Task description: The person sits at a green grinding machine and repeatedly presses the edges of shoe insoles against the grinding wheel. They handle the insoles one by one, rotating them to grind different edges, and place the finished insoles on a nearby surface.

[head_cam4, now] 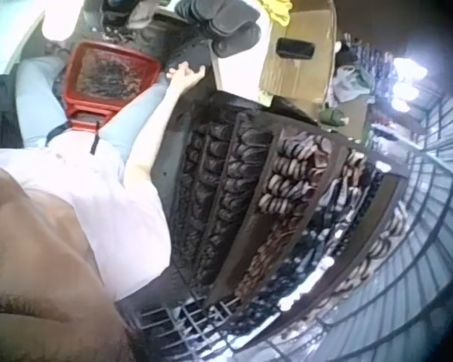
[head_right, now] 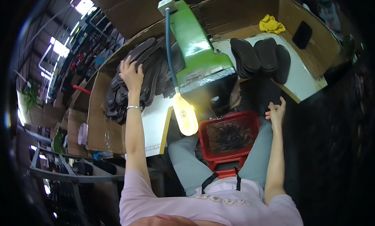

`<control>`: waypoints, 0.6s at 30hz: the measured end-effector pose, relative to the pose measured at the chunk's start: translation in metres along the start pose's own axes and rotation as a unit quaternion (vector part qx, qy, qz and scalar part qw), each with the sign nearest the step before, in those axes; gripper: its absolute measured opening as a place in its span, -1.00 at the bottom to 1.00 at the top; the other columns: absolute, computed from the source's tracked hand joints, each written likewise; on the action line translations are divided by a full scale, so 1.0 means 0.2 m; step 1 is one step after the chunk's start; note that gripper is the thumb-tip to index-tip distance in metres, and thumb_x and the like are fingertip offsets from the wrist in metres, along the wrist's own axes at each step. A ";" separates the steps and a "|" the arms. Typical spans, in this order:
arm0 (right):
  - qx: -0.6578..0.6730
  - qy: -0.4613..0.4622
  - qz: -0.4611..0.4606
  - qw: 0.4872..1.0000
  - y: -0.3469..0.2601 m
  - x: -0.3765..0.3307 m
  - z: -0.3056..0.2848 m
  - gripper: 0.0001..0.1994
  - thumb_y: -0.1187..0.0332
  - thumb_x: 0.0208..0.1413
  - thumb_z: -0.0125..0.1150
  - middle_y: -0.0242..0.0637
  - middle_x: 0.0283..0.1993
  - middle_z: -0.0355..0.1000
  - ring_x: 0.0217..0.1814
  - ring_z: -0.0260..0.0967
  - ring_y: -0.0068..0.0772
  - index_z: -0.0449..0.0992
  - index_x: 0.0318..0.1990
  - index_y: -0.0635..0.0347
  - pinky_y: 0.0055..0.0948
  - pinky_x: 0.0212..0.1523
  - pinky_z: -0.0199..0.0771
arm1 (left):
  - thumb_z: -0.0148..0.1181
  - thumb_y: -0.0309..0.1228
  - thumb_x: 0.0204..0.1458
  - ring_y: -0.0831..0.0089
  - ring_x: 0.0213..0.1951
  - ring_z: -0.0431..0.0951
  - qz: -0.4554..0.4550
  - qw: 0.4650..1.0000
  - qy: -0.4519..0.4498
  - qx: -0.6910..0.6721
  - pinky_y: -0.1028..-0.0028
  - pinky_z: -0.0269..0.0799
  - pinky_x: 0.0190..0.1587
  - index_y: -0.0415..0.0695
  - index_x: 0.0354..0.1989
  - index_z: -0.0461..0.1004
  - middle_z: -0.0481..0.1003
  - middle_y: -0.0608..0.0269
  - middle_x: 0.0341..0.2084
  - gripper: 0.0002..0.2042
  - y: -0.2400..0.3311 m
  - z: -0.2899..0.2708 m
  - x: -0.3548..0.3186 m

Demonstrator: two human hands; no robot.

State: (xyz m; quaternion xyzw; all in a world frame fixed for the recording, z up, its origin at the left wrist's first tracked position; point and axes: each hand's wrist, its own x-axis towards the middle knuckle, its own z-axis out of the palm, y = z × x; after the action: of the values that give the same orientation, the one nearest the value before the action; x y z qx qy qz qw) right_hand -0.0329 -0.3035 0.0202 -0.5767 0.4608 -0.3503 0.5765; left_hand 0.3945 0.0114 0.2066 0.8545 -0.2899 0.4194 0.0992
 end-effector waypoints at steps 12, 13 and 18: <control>0.295 -0.473 0.299 0.774 -0.04 -0.59 0.15 -0.23 -0.16 0.15 -0.02 0.22 0.12 0.29 0.04 0.41 0.02 0.06 0.29 0.31 -0.09 -0.05 0.50 | 0.28 -0.61 -0.19 0.11 -0.05 0.41 0.049 0.972 -0.013 -0.230 0.21 0.33 -0.02 -0.19 -0.28 0.49 0.44 0.08 -0.17 -0.76 0.43 -1.06 -0.74; 0.332 -0.471 0.349 0.739 -0.06 -0.63 0.13 -0.27 -0.10 0.15 0.03 0.18 0.14 0.28 0.06 0.40 0.00 0.09 0.28 0.31 -0.10 -0.03 0.48 | 0.28 -0.63 -0.22 0.13 -0.06 0.41 0.073 0.956 -0.068 -0.277 0.21 0.34 -0.03 -0.19 -0.29 0.49 0.45 0.10 -0.18 -0.75 0.50 -1.07 -0.86; 0.314 -0.374 0.364 0.793 0.03 -0.79 -0.12 -0.51 0.51 0.01 0.23 -0.14 0.02 0.40 0.04 0.40 -0.33 0.29 0.13 0.36 -0.37 0.06 0.43 | 0.34 -0.50 -0.16 0.14 -0.05 0.40 0.065 0.842 -0.204 -0.495 0.18 0.29 0.06 -0.16 -0.17 0.44 0.43 0.08 -0.18 -0.67 0.86 -1.06 -1.25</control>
State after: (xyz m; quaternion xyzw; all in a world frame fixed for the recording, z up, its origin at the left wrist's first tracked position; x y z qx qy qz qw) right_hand -0.1085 -0.1629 0.0364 -0.2393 0.2499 0.0023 0.9382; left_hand 0.0349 0.0626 0.1330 0.7373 -0.5272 0.0416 0.4204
